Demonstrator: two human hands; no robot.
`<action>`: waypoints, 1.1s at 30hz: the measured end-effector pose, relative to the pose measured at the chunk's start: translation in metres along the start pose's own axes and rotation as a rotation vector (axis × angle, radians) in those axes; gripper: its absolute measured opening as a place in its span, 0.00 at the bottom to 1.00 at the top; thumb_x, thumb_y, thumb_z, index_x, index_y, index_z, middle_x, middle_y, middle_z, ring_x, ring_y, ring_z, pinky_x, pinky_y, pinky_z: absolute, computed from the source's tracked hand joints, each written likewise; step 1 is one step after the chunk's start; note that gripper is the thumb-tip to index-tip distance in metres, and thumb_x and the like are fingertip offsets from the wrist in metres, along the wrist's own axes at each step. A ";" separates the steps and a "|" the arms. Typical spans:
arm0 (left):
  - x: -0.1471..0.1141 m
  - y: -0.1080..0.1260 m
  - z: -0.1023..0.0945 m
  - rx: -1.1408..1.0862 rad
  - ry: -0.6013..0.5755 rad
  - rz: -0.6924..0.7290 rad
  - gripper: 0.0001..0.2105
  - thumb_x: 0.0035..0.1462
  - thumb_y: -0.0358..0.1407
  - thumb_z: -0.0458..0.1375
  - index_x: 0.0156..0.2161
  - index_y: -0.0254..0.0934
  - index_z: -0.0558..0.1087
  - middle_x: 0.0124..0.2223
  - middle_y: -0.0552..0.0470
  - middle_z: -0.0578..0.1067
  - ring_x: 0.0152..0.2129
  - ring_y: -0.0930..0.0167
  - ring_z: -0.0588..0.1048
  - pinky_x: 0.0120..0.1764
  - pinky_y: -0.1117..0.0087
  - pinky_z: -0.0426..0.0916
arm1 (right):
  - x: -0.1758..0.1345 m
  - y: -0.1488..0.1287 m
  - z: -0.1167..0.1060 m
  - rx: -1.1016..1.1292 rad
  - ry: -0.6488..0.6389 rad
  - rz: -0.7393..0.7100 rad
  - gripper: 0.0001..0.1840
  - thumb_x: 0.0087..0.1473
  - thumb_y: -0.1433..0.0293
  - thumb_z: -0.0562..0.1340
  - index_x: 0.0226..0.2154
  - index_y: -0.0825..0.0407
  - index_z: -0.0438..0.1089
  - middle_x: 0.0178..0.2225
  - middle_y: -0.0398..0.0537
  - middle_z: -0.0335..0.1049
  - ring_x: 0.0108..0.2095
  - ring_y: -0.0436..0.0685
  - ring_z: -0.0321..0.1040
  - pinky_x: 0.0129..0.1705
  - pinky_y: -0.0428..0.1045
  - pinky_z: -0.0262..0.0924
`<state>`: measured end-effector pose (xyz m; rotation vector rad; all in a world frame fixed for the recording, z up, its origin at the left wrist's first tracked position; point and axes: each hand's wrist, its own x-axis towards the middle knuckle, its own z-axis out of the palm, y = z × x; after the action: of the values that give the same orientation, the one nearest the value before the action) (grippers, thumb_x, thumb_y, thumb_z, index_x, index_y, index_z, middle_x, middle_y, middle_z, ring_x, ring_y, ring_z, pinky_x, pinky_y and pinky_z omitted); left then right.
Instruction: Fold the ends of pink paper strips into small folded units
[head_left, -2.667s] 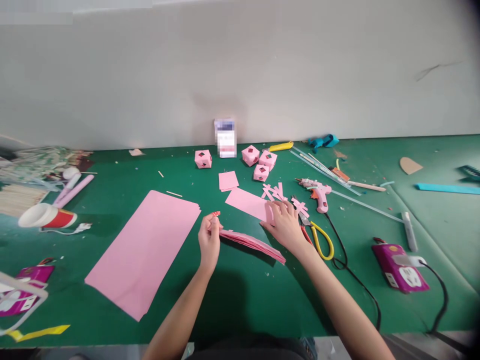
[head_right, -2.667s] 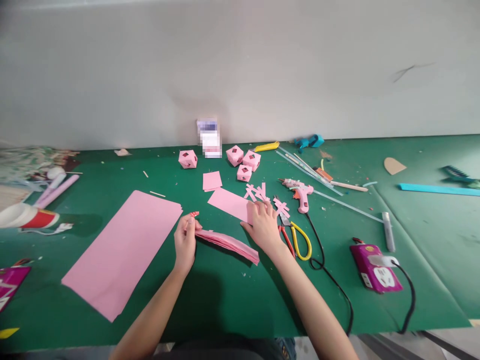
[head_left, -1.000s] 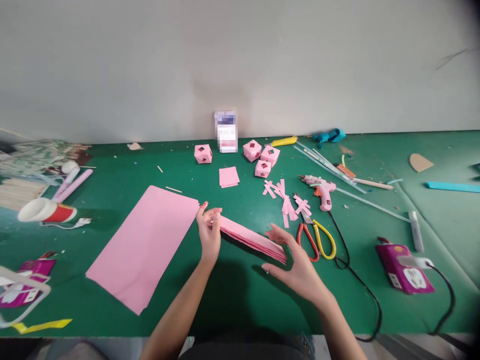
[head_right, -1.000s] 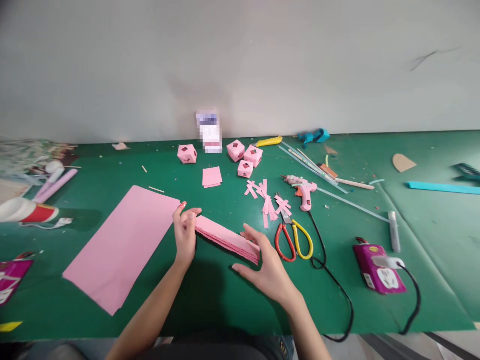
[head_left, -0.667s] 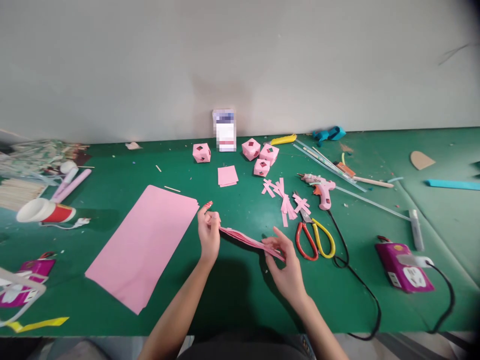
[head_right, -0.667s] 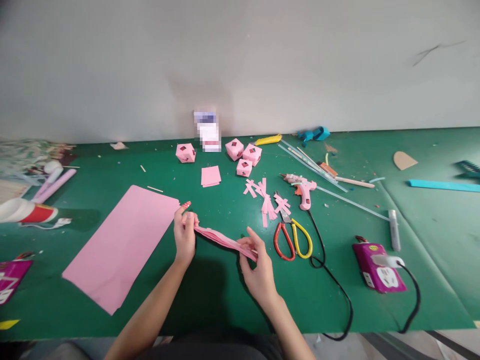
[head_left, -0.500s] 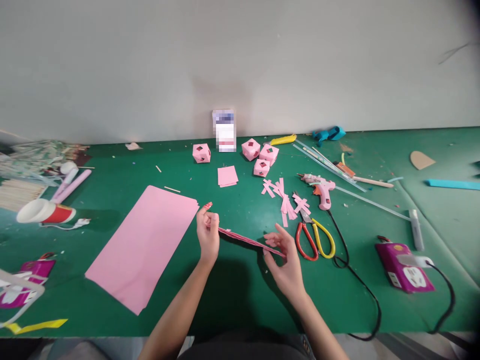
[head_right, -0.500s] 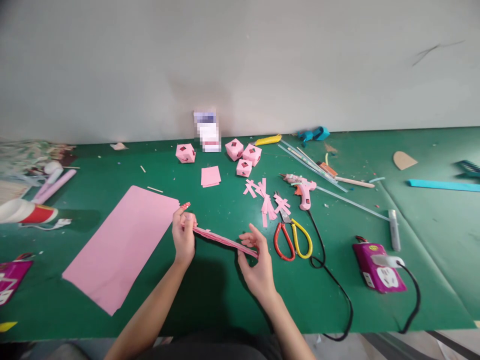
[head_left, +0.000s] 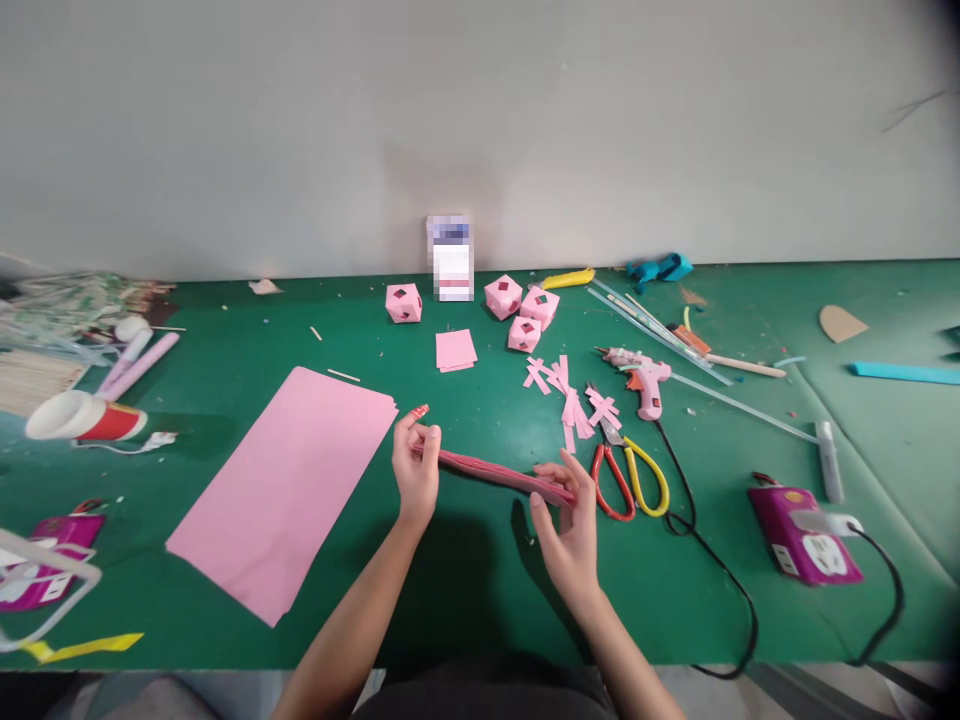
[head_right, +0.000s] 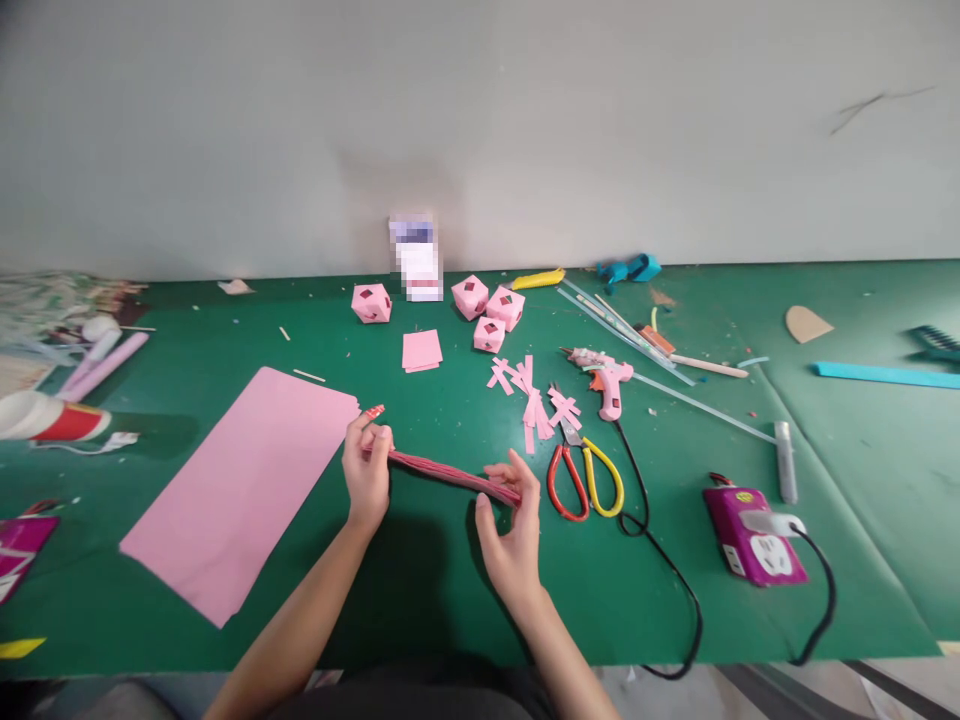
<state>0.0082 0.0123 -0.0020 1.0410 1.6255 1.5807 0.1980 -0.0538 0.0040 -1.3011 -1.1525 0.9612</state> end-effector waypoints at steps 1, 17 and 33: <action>0.000 0.000 0.000 -0.004 0.003 -0.003 0.17 0.62 0.45 0.60 0.51 0.38 0.71 0.27 0.59 0.63 0.24 0.74 0.65 0.32 0.73 0.64 | 0.000 0.000 -0.001 0.002 0.001 -0.007 0.31 0.60 0.72 0.59 0.63 0.43 0.54 0.48 0.50 0.67 0.50 0.59 0.66 0.56 0.59 0.61; 0.000 -0.001 -0.005 0.027 -0.007 0.010 0.14 0.60 0.43 0.60 0.48 0.38 0.73 0.27 0.59 0.62 0.23 0.74 0.65 0.29 0.73 0.62 | 0.006 -0.001 -0.007 0.019 -0.026 0.031 0.39 0.48 0.76 0.57 0.62 0.39 0.56 0.49 0.47 0.62 0.50 0.59 0.59 0.56 0.58 0.53; -0.001 0.000 -0.005 0.030 -0.051 0.013 0.13 0.61 0.40 0.61 0.49 0.38 0.72 0.26 0.60 0.63 0.22 0.75 0.63 0.27 0.75 0.60 | 0.016 -0.004 -0.008 0.000 -0.027 0.034 0.40 0.47 0.75 0.57 0.63 0.38 0.53 0.49 0.47 0.64 0.44 0.58 0.59 0.46 0.55 0.57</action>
<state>0.0047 0.0094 -0.0015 1.1014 1.6161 1.5302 0.2091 -0.0401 0.0102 -1.3153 -1.1543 1.0057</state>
